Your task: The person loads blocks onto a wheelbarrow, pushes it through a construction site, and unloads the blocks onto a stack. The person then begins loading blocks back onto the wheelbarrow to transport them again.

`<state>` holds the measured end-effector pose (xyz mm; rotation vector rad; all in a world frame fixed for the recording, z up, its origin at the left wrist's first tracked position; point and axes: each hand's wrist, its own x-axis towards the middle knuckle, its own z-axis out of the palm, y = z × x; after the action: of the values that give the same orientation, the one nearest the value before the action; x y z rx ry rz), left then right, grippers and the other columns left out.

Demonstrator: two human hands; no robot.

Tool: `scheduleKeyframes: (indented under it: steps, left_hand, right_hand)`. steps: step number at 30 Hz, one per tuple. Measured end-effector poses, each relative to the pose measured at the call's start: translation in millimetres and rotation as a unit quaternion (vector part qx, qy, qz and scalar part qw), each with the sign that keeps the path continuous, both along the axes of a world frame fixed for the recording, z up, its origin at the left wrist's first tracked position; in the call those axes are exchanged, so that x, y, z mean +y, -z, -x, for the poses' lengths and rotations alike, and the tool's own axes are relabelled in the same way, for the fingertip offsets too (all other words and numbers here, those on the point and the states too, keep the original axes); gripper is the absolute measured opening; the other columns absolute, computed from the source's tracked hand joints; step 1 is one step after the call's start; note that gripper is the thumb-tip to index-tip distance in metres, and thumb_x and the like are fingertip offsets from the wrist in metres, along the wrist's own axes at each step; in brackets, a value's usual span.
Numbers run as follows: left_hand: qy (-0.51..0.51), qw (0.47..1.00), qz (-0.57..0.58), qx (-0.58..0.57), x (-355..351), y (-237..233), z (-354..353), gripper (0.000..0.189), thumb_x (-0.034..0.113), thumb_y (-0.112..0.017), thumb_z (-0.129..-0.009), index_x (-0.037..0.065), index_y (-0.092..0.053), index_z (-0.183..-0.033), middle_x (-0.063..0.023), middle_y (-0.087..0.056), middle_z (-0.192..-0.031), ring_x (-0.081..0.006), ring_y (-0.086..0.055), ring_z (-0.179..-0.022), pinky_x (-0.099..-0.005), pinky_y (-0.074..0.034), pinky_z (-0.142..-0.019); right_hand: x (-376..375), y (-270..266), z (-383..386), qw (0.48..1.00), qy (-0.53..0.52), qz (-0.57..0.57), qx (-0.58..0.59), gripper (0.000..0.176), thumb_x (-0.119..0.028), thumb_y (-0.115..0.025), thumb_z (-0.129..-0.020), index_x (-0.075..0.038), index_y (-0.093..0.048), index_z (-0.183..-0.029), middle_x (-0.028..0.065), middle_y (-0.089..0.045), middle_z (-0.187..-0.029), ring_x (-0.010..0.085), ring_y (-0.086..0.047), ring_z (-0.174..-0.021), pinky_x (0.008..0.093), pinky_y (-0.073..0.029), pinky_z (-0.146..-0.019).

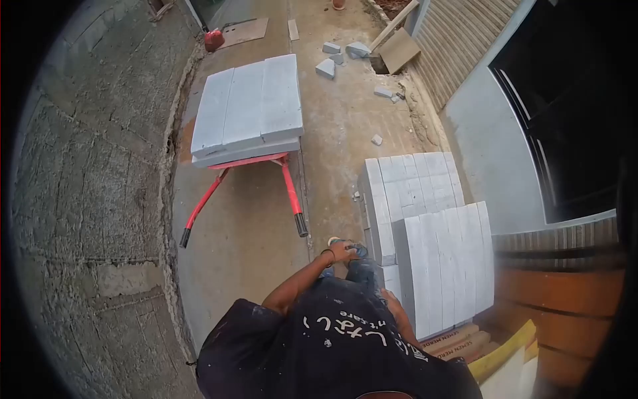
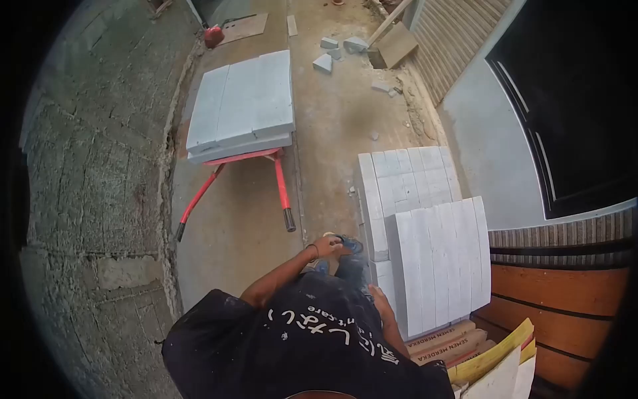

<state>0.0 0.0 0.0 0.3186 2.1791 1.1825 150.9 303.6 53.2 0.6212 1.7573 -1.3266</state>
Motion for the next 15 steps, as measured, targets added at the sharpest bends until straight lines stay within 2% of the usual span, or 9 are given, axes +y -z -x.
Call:
scheduleKeyframes:
  steps: [2,3,5,6,8,9,11,13,15]
  left_hand:
    - [-0.16,0.98,-0.084,-0.082,30,-16,-33,0.059,0.048,-0.06,-0.083,0.004,-0.06,-0.121,-0.019,-0.063,-0.115,-0.0277,-0.061,-0.106,-0.0361,-0.046,-0.09]
    - [-0.196,0.977,0.01,-0.087,-121,-25,-89,0.057,0.047,-0.061,-0.083,0.003,-0.061,-0.119,-0.0187,-0.064,-0.114,-0.0276,-0.061,-0.106,-0.035,-0.046,-0.09]
    - [-0.257,0.952,0.05,-0.158,-134,-38,-148,0.054,0.044,-0.061,-0.082,0.003,-0.063,-0.117,-0.0189,-0.064,-0.113,-0.0284,-0.06,-0.107,-0.0343,-0.046,-0.091]
    - [-0.288,0.936,0.068,-0.192,-142,-36,-177,0.052,0.042,-0.061,-0.081,0.004,-0.063,-0.116,-0.0194,-0.063,-0.114,-0.0293,-0.06,-0.108,-0.0347,-0.046,-0.092]
    - [-0.361,0.885,0.192,-0.221,-183,5,-240,0.051,0.036,-0.061,-0.08,0.0,-0.062,-0.116,-0.0223,-0.061,-0.117,-0.0346,-0.057,-0.111,-0.0392,-0.045,-0.094]
    - [-0.385,0.858,0.217,-0.262,-195,-11,-258,0.049,0.033,-0.062,-0.08,-0.004,-0.062,-0.111,-0.0234,-0.061,-0.116,-0.0346,-0.057,-0.111,-0.0411,-0.046,-0.092]
    - [-0.49,0.786,0.229,-0.3,-211,-19,-304,0.046,0.03,-0.062,-0.081,-0.008,-0.062,-0.106,-0.0224,-0.065,-0.107,-0.0336,-0.062,-0.1,-0.0417,-0.049,-0.084]
    - [-0.57,0.721,0.174,-0.353,-212,-28,-356,0.046,0.029,-0.062,-0.082,-0.011,-0.061,-0.105,-0.02,-0.067,-0.097,-0.0317,-0.065,-0.087,-0.041,-0.05,-0.077]
    - [-0.574,0.721,0.158,-0.355,-207,-7,-377,0.032,0.018,-0.064,-0.08,-0.006,-0.065,-0.1,-0.0169,-0.068,-0.094,-0.0304,-0.066,-0.083,-0.0382,-0.05,-0.073]
  right_hand:
    - [25,-95,15,0.99,0.134,0.011,-0.038,0.067,-0.048,-0.049,-0.094,0.007,-0.045,-0.132,0.0163,-0.053,-0.129,0.0214,-0.051,-0.116,0.0333,-0.038,-0.098]
    - [-97,-56,-25,0.989,0.119,0.08,-0.034,0.067,-0.048,-0.049,-0.094,0.007,-0.045,-0.132,0.0163,-0.053,-0.129,0.0214,-0.051,-0.116,0.0333,-0.038,-0.098]
    - [-70,-78,-44,0.998,0.04,0.05,-0.027,0.065,-0.051,-0.045,-0.094,0.001,-0.046,-0.133,0.0153,-0.05,-0.133,0.0225,-0.046,-0.123,0.0306,-0.032,-0.105]
    - [-56,-79,-50,0.998,0.032,0.036,-0.027,0.065,-0.051,-0.045,-0.094,0.001,-0.046,-0.133,0.0153,-0.05,-0.133,0.0225,-0.046,-0.123,0.0306,-0.032,-0.105]
    - [-54,-63,-61,0.991,-0.119,-0.062,0.0,0.063,-0.05,-0.046,-0.094,0.003,-0.048,-0.129,0.0142,-0.056,-0.123,0.0233,-0.052,-0.113,0.0309,-0.036,-0.101]
    - [-48,-49,-64,0.99,-0.122,-0.064,0.001,0.063,-0.05,-0.046,-0.094,0.003,-0.048,-0.129,0.0142,-0.056,-0.123,0.0233,-0.052,-0.113,0.0309,-0.036,-0.101]
    - [-36,-23,-75,0.981,-0.167,-0.094,-0.013,0.061,-0.05,-0.049,-0.091,0.0,-0.051,-0.126,0.0117,-0.06,-0.11,0.0231,-0.056,-0.102,0.0387,-0.044,-0.09]
    - [-24,-3,-100,0.991,-0.079,-0.083,-0.063,0.055,-0.05,-0.055,-0.087,-0.005,-0.057,-0.119,0.0089,-0.061,-0.099,0.0209,-0.057,-0.092,0.0429,-0.047,-0.075]
    - [-18,4,-111,0.993,-0.069,-0.083,-0.04,0.053,-0.05,-0.059,-0.084,-0.008,-0.058,-0.117,0.0074,-0.06,-0.095,0.0191,-0.057,-0.087,0.0428,-0.048,-0.066]
